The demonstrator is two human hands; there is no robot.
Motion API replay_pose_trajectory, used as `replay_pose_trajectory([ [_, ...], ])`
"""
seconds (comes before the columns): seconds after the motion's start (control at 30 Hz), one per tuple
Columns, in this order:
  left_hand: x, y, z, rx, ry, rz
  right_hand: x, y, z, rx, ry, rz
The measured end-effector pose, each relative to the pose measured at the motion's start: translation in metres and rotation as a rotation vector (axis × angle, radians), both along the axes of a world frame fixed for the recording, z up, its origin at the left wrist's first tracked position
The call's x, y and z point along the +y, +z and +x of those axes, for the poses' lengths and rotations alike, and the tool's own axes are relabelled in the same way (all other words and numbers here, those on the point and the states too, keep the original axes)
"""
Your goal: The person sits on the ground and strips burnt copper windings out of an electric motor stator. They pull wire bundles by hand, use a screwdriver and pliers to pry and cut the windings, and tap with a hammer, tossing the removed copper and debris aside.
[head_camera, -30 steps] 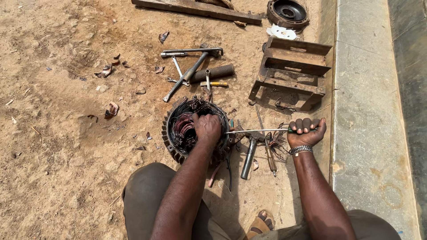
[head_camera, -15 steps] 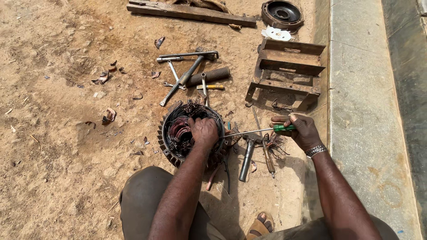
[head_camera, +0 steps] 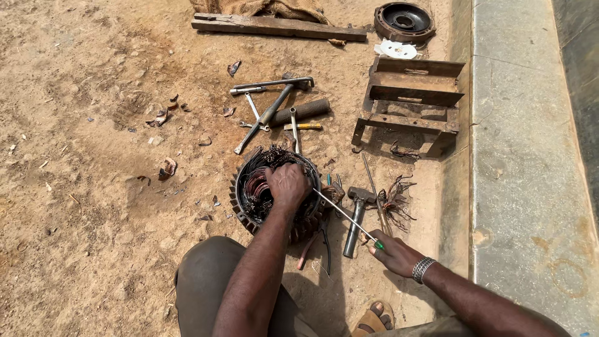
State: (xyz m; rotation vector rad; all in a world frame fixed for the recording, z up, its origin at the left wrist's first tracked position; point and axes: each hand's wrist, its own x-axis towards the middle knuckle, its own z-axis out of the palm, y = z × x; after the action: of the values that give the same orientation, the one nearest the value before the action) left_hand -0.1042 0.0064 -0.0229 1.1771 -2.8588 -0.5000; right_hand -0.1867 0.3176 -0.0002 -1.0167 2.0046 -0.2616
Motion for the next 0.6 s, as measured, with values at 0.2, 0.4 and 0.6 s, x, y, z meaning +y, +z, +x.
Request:
replay_pose_trajectory([
  [0.2,-0.053,0.047,0.033,0.531,0.305,0.006,-0.011,-0.044,-0.019,0.210,0.017,0.074],
  [0.4,-0.087,0.037,0.083,0.492,0.601,0.158,-0.025,-0.053,0.003,-0.057,-0.210,-0.095],
  [0.6,-0.086,-0.008,0.094,0.180,0.668,0.334,-0.049,-0.056,-0.018,-0.138,-0.169,-0.041],
])
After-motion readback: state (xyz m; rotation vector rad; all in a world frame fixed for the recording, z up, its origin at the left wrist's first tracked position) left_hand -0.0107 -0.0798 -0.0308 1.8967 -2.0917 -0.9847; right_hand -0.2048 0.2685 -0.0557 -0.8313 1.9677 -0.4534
